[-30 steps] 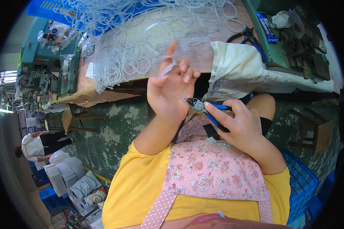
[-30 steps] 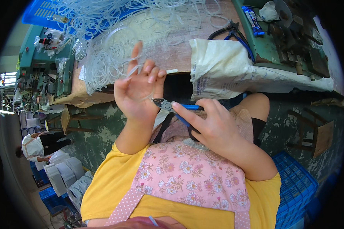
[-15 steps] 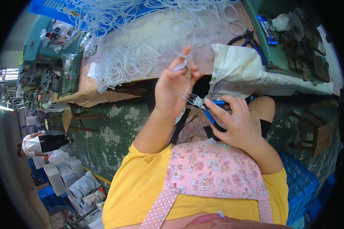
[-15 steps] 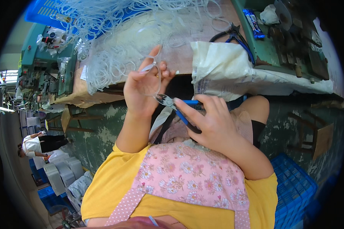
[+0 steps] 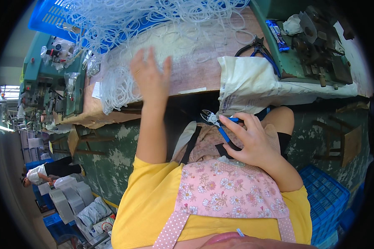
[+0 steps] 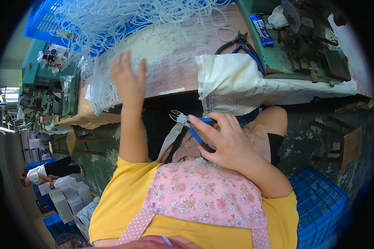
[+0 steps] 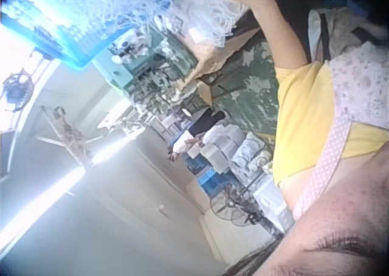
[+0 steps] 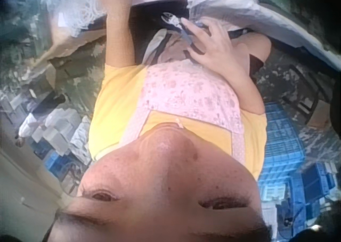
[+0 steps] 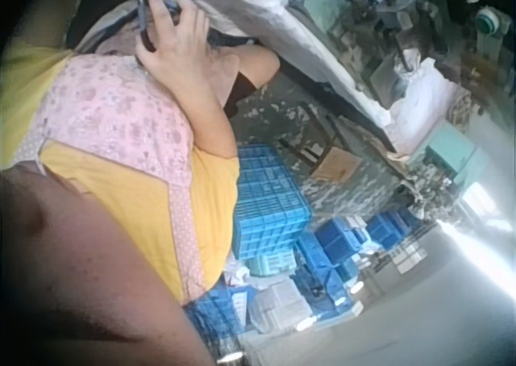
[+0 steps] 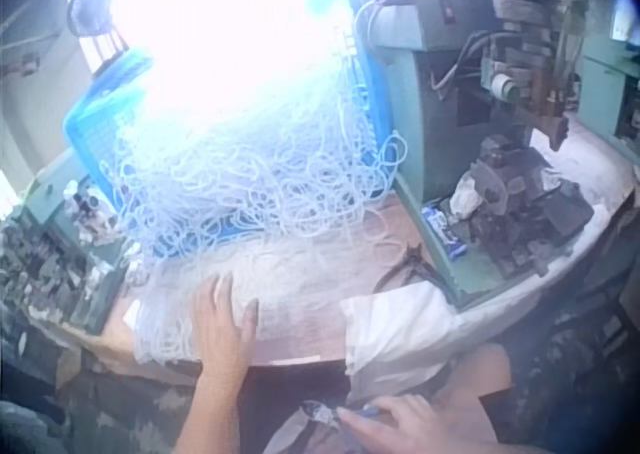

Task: The person repeatedly picks up lengths of clear plastic tubing from a pile on the table and cuts them into shorter pieces using blue-handled wire cutters. The cut pieces are dropped back onto the table.

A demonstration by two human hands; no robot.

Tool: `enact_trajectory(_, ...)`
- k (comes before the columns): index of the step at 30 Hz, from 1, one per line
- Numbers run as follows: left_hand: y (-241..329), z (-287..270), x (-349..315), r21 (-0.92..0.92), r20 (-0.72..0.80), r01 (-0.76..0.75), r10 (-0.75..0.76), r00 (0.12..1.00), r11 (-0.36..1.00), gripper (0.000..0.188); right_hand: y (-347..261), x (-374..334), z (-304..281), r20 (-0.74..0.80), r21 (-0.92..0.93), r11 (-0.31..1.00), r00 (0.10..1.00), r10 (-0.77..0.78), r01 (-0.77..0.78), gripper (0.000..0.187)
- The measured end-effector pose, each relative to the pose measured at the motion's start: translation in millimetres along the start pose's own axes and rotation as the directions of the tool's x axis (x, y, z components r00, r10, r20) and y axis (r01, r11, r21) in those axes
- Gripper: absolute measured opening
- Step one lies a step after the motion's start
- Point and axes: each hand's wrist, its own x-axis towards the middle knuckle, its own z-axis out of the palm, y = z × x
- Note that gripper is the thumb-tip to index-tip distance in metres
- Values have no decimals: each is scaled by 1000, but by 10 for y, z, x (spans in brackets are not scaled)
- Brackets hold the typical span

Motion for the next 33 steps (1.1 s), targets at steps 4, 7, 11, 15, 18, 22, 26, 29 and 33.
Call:
enact_trajectory(4, 601, 288, 456, -314, 73, -312, 350, 934, 897, 27, -23, -16, -28, 16, 2, 1000, 1000, -16, 16, 71)
enact_trajectory(7, 796, 492, 677, 55, 301, -567, 528, 794, 822, 25, -28, -57, -55, 27, 10, 1000, 1000, -4, 4, 72)
enact_trajectory(11, 640, 523, 758, 56, 369, -591, 533, 761, 805, 26, 21, -122, -87, -25, 17, 1000, 1000, -4, 5, 74)
enact_trajectory(15, 308, 266, 756, -270, 101, -456, 496, 863, 848, 28, 76, -131, -91, -43, 70, 997, 999, -14, 17, 74)
enact_trajectory(18, 250, -18, 613, -523, 56, -312, 397, 916, 793, 31, 118, -104, -135, 26, 373, 919, 991, 131, -131, 75)
enact_trajectory(22, 429, -325, 225, -472, -58, -485, 523, 850, 736, 37, 138, -17, -157, 116, 859, 483, 983, 142, -171, 82)
enact_trajectory(26, 597, -413, -21, -473, -167, -576, 574, 802, 667, 47, 114, 147, -6, 64, 839, 544, 996, -55, -23, 79)
enact_trajectory(29, 769, -382, -182, -603, -107, -185, 152, 983, 776, 62, 105, 209, 37, 8, 650, 756, 995, -103, 73, 79)
enact_trajectory(33, 965, -551, -530, -754, 607, 527, -112, 787, -392, 83, 75, 169, 2, 61, 490, 872, 998, -27, -7, 79)
